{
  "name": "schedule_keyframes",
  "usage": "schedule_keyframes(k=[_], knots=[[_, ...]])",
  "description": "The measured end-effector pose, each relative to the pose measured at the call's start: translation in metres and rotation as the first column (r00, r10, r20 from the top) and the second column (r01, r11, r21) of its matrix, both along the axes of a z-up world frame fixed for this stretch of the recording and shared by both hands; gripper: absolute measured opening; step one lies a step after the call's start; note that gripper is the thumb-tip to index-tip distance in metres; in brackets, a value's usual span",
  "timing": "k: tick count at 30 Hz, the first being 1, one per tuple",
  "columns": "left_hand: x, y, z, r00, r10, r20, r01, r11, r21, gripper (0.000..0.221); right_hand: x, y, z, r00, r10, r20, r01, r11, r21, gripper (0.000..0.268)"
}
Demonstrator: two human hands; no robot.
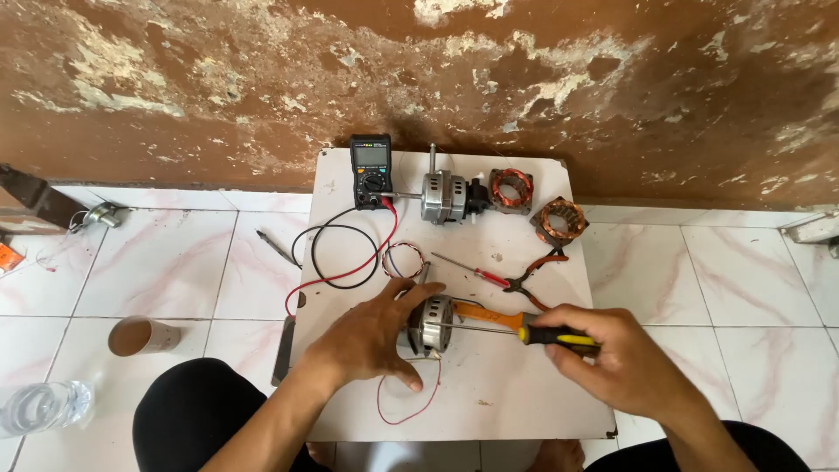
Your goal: Preparing and organizing copper wire coils on a motor stator for repair or rewinding
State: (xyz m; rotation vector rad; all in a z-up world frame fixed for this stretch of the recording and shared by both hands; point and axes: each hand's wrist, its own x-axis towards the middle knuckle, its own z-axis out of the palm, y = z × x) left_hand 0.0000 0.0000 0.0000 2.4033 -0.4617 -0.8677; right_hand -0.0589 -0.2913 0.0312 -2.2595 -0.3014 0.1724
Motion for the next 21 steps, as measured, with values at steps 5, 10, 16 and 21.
schedule_keyframes(k=[5,10,16,21], knots=[[0.006,0.009,-0.015,1.0,-0.017,0.022,0.018,0.999,-0.046,0.108,0.0,0.006,-0.015,0.994,-0.054,-0.096,0.049,0.998,-0.05,0.026],[0.008,0.005,-0.014,0.995,-0.082,0.051,0.08,0.996,0.04,0.095,0.0,-0.002,-0.02,0.99,-0.061,-0.126,0.054,0.997,-0.062,0.029],[0.006,0.008,-0.016,0.989,-0.092,0.117,0.08,0.991,0.105,0.092,-0.002,-0.008,-0.027,0.982,-0.077,-0.174,0.059,0.993,-0.102,0.02],[0.008,0.013,-0.03,0.951,-0.065,0.301,0.029,0.992,0.123,0.093,-0.004,-0.012,-0.044,0.976,-0.045,-0.214,0.043,0.999,-0.015,0.027]])
